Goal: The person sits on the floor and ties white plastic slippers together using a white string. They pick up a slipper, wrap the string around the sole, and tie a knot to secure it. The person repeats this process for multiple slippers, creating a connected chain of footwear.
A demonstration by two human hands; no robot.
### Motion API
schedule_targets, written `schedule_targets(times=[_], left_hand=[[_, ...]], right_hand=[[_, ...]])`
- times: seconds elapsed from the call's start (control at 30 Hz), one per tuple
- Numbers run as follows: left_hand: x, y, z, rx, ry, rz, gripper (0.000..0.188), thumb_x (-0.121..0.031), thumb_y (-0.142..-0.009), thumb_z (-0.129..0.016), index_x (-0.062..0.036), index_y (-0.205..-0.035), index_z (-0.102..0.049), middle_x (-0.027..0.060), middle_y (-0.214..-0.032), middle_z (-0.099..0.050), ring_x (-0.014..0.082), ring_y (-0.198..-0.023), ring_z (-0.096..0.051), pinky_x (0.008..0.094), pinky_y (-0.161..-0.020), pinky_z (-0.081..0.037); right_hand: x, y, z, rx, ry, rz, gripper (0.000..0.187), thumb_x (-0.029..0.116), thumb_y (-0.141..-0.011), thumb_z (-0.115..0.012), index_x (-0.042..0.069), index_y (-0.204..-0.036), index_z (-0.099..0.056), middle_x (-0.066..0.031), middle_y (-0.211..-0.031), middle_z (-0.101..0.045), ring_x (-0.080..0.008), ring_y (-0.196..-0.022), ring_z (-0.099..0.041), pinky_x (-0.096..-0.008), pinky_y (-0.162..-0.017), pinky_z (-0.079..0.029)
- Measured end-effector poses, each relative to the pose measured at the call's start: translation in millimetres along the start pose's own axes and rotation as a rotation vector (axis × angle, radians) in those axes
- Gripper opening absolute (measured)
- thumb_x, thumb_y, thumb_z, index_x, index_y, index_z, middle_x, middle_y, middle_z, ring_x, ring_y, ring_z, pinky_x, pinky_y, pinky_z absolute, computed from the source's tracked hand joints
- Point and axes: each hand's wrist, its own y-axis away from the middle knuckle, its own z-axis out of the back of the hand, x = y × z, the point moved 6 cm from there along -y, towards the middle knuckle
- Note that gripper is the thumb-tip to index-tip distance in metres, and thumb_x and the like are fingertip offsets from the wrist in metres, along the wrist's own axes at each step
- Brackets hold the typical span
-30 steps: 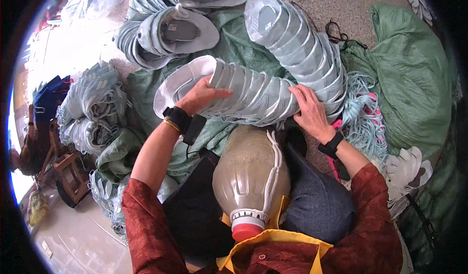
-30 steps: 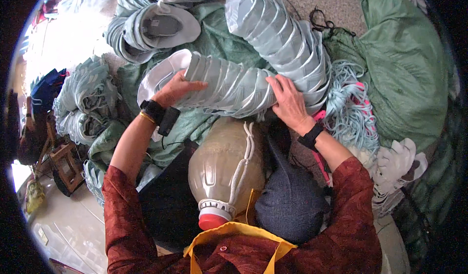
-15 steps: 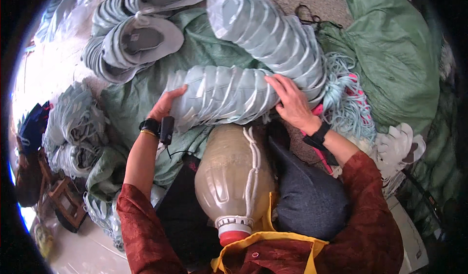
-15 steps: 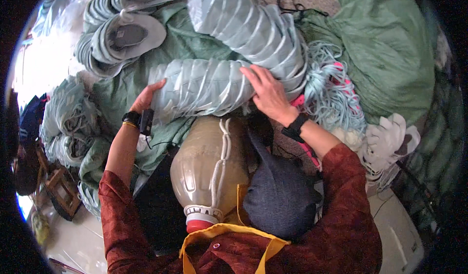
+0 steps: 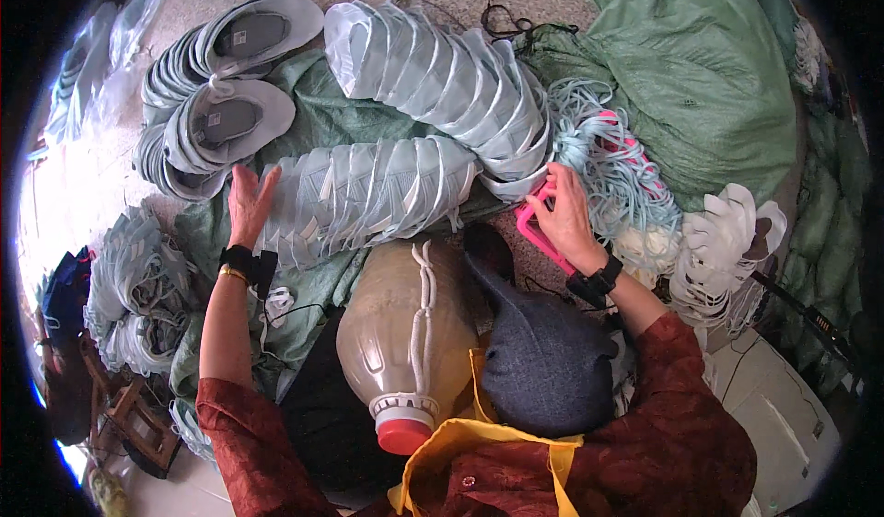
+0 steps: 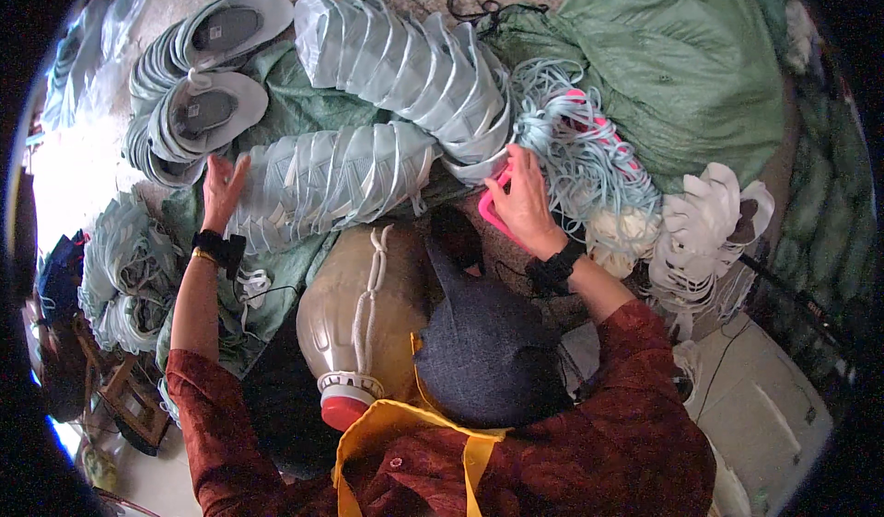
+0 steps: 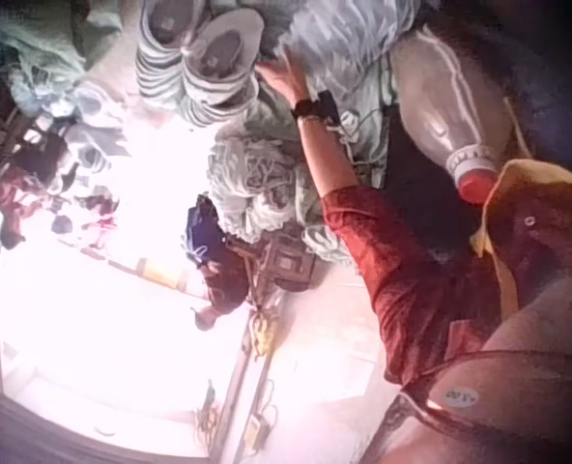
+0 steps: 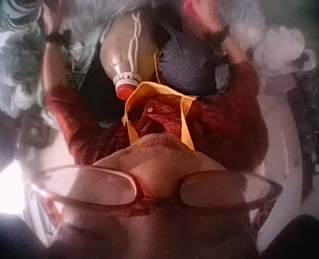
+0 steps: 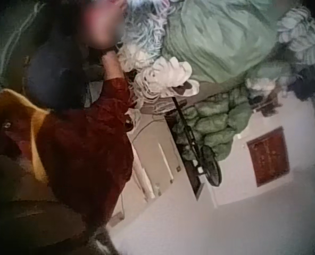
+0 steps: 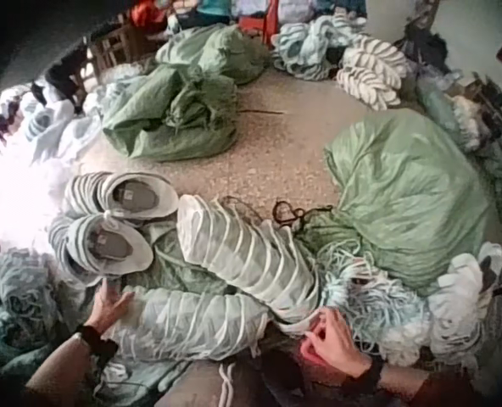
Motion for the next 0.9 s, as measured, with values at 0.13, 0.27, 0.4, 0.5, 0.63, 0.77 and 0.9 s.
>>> schedule_targets(times=[0.13, 0.27, 0.4, 0.5, 0.63, 0.77, 0.9], left_hand=[[-78.3, -33.0, -4.7, 0.003, 0.118, -0.052, 0.06, -0.047, -0.081, -0.076, -0.0004, -0.102, -0.046, 0.0177, -0.099, -0.061, 0.0279, -0.09, -0.059, 0.0394, -0.079, -0.047], [-148.6, -66.5, -44.3, 0.051, 0.316, -0.201, 0.07, -0.05, -0.077, -0.079, 0.0007, -0.112, -0.045, 0.0214, -0.113, -0.06, 0.0299, -0.107, -0.06, 0.04, -0.091, -0.047], [-195.4, -91.9, -85.4, 0.162, 0.363, -0.181, 0.077, -0.044, -0.076, -0.083, 0.0038, -0.119, -0.041, 0.0212, -0.124, -0.056, 0.027, -0.115, -0.056, 0.038, -0.098, -0.044], [-227.3, -86.3, -103.9, 0.327, 0.3, -0.029, 0.084, -0.045, -0.073, -0.085, 0.0056, -0.123, -0.041, 0.0209, -0.123, -0.058, 0.025, -0.114, -0.056, 0.0362, -0.098, -0.045], [-227.7, -95.9, -118.2, 0.376, 0.271, -0.164, 0.095, -0.044, -0.071, -0.086, 0.0103, -0.133, -0.038, 0.0198, -0.123, -0.059, 0.0234, -0.113, -0.058, 0.0354, -0.099, -0.045], [-222.8, -96.8, -122.0, 0.484, 0.256, -0.195, 0.084, -0.038, -0.075, -0.083, 0.0061, -0.134, -0.044, 0.0168, -0.122, -0.061, 0.0233, -0.113, -0.059, 0.0357, -0.1, -0.045], [-208.5, -103.7, -127.2, 0.438, 0.295, -0.225, 0.095, -0.045, -0.069, -0.084, 0.0059, -0.137, -0.042, 0.0213, -0.125, -0.061, 0.0299, -0.116, -0.06, 0.0371, -0.101, -0.045]], right_hand=[[2.1, -18.8, 1.0, 0.062, 0.279, -0.063, 0.078, 0.017, -0.07, -0.081, -0.01, -0.129, -0.037, -0.0283, -0.117, -0.052, -0.0417, -0.103, -0.055, -0.0452, -0.091, -0.045], [8.9, -32.2, -14.4, 0.068, 0.442, -0.099, 0.104, 0.031, -0.065, -0.084, -0.016, -0.137, -0.026, -0.0302, -0.123, -0.053, -0.0437, -0.11, -0.051, -0.0467, -0.097, -0.04], [11.2, -37.8, -14.9, 0.06, 0.391, -0.089, 0.111, 0.03, -0.062, -0.086, -0.011, -0.142, -0.02, -0.0296, -0.127, -0.051, -0.0449, -0.115, -0.047, -0.0456, -0.101, -0.037], [7.2, -37.9, -9.5, 0.016, 0.267, -0.003, 0.108, 0.025, -0.065, -0.084, -0.007, -0.144, -0.017, -0.0285, -0.128, -0.051, -0.0454, -0.118, -0.047, -0.0454, -0.103, -0.037], [-21.6, -50.3, -1.5, 0.017, -0.141, -0.152, 0.093, 0.016, -0.074, -0.073, -0.004, -0.146, -0.017, -0.0268, -0.127, -0.053, -0.0437, -0.119, -0.051, -0.0455, -0.103, -0.039], [-65.5, -62.1, -10.9, -0.045, -0.133, -0.325, 0.06, 0.013, -0.083, -0.056, -0.005, -0.137, -0.035, -0.0276, -0.122, -0.057, -0.0419, -0.115, -0.055, -0.0425, -0.099, -0.043], [-71.0, -78.0, -20.5, 0.016, -0.273, -0.418, 0.049, 0.023, -0.088, -0.051, -0.001, -0.129, -0.043, -0.0269, -0.121, -0.057, -0.0406, -0.113, -0.056, -0.0428, -0.097, -0.042]])
